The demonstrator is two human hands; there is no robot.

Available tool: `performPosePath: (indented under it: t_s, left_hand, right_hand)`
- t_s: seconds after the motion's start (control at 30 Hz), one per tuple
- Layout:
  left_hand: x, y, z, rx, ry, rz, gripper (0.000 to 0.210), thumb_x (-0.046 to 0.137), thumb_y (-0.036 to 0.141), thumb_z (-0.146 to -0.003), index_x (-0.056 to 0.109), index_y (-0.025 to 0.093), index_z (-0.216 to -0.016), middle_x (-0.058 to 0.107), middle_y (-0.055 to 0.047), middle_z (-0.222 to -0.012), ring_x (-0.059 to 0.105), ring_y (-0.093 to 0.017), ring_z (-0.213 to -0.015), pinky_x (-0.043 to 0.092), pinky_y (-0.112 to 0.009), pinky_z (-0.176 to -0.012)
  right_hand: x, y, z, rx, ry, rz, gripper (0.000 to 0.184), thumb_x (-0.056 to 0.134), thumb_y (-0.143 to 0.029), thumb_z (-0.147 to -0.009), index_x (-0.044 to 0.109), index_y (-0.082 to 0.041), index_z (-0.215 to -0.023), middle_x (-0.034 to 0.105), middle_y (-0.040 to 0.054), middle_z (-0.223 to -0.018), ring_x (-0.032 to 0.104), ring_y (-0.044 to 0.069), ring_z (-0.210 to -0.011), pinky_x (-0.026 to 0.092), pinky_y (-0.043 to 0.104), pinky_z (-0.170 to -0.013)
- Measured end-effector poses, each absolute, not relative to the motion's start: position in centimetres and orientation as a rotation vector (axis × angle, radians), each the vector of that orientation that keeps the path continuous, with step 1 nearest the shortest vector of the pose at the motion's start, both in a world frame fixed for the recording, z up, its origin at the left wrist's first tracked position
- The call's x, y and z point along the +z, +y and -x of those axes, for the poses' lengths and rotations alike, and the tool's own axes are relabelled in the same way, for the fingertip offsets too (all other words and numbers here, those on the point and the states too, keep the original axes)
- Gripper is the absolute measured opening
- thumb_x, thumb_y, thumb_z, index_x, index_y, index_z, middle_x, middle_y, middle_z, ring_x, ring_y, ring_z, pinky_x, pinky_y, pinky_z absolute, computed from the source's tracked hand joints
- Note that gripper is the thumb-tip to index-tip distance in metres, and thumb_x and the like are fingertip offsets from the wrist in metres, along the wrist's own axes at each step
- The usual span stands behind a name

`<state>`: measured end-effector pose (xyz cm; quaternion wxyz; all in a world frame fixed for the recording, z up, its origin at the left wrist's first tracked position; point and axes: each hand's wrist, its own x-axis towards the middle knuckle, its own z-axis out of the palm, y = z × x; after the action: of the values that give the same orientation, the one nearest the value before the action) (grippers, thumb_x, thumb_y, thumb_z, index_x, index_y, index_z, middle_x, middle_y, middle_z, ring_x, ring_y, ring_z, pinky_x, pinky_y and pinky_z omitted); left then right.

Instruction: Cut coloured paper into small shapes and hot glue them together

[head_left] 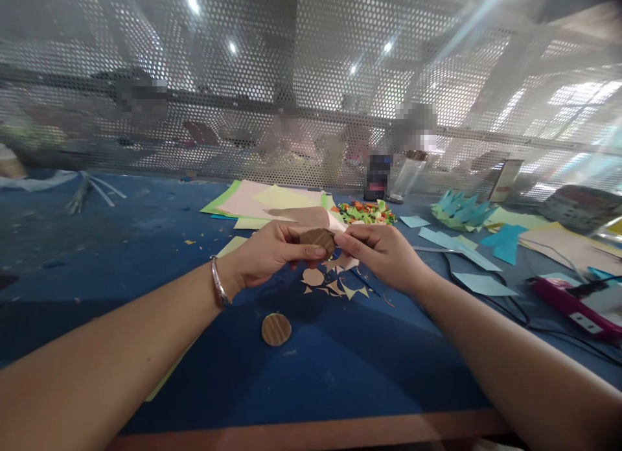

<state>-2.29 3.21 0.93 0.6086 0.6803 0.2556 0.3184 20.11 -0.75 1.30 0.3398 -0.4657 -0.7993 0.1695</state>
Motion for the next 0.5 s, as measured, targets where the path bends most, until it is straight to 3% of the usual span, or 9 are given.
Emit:
performPosePath:
  t_s: [0.5]
  left_hand:
    - [0.69, 3.4, 2.27, 0.739, 0.576, -1.601, 0.018, 0.082, 0.031, -0.078, 0.079, 0.017, -0.089, 0.068, -0.003, -0.078, 0.055, -0.011, -0.066, 0.037, -0.023, -0.057]
  right_hand:
    - [1.14, -0.61, -20.13, 0.487, -2.076, 1.2, 0.052, 0.046, -0.058, -0.099, 0.06, -0.018, -0.069, 0.059, 0.0009, -0.067, 0.052, 0.013, -0.063, 0.032, 0.027, -0.057]
